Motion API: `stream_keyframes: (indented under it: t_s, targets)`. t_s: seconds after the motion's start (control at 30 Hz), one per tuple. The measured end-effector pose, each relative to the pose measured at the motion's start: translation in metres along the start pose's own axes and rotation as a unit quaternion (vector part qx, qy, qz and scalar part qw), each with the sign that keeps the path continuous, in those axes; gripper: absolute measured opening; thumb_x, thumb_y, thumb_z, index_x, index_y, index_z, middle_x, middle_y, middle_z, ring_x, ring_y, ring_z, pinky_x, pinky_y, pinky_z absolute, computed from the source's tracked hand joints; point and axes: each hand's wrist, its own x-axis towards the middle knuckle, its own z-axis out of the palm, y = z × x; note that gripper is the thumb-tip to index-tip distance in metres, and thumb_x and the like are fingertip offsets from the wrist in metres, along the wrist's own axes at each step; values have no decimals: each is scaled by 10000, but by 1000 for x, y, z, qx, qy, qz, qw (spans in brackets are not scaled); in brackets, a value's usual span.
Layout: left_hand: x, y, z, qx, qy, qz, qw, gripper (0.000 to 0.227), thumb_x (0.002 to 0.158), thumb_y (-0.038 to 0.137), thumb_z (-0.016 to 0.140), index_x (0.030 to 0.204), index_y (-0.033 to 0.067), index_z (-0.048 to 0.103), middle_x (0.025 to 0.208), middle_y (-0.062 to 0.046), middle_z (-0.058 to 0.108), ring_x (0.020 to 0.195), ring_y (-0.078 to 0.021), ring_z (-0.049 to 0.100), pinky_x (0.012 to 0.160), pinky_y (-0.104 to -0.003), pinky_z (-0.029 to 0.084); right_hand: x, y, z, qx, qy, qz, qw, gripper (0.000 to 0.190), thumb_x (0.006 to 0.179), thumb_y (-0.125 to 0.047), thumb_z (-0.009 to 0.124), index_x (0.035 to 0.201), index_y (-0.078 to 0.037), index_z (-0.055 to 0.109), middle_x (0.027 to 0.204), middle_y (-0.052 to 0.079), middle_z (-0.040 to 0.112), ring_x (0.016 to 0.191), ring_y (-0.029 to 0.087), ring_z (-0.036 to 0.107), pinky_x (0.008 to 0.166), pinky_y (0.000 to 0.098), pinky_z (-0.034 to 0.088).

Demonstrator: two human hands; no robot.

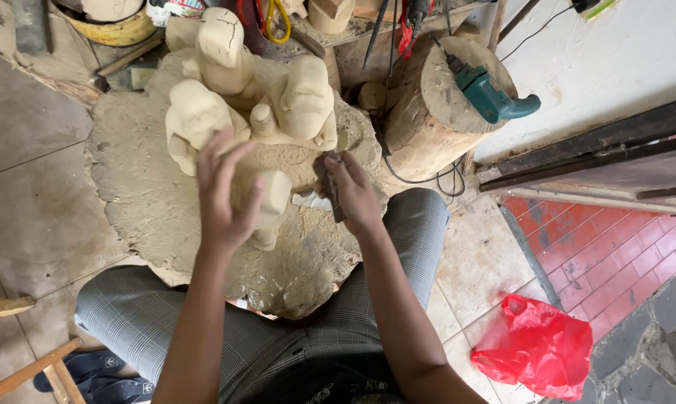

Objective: Carving and refining small wooden figures using a hand knife

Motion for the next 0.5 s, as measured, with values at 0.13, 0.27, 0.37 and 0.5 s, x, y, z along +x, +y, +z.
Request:
stream_keyframes:
  t_s: [0.13, 0.27, 0.37, 0.5]
  targets:
    - [-14, -3, 13, -146, -85, -20, 985, 369, 1035, 238, 476, 1323, 52, 613, 1215, -173, 642, 1132, -348, 626, 961, -536, 520, -9, -11, 23, -14, -30, -46, 998, 258, 1045, -176, 533, 1153, 50, 593, 884, 189, 604, 673, 226, 668, 521, 276, 546]
    - [-34, -24, 38, -63, 12, -48, 997, 335, 1094, 247, 370, 1165, 94, 659, 1055, -80, 668, 981, -272, 670, 829, -415, 535, 6, 13, 30, -53, 4, -91, 994, 195, 1031, -174, 571, 1041, 10, 636, 667, 173, 605, 438, 179, 590, 272, 232, 429]
    - [-34, -3, 50, -23, 72, -71, 995, 354, 1109, 255, 335, 1178, 90, 641, 1047, -79, 641, 953, -260, 657, 799, -406, 533, 7, 11, 39, -86, 32, -120, 988, 178, 1024, -183, 594, 996, -20, 657, 616, 155, 603, 382, 154, 548, 254, 236, 422]
    - [-31, 18, 52, 6, 133, -70, 989, 379, 1122, 277, 319, 1179, 57, 623, 1065, -86, 613, 988, -285, 649, 853, -431, 526, -11, -5, 51, -208, 51, -128, 968, 300, 1040, -283, 590, 988, 1, 672, 620, 161, 625, 474, 171, 587, 345, 239, 464]
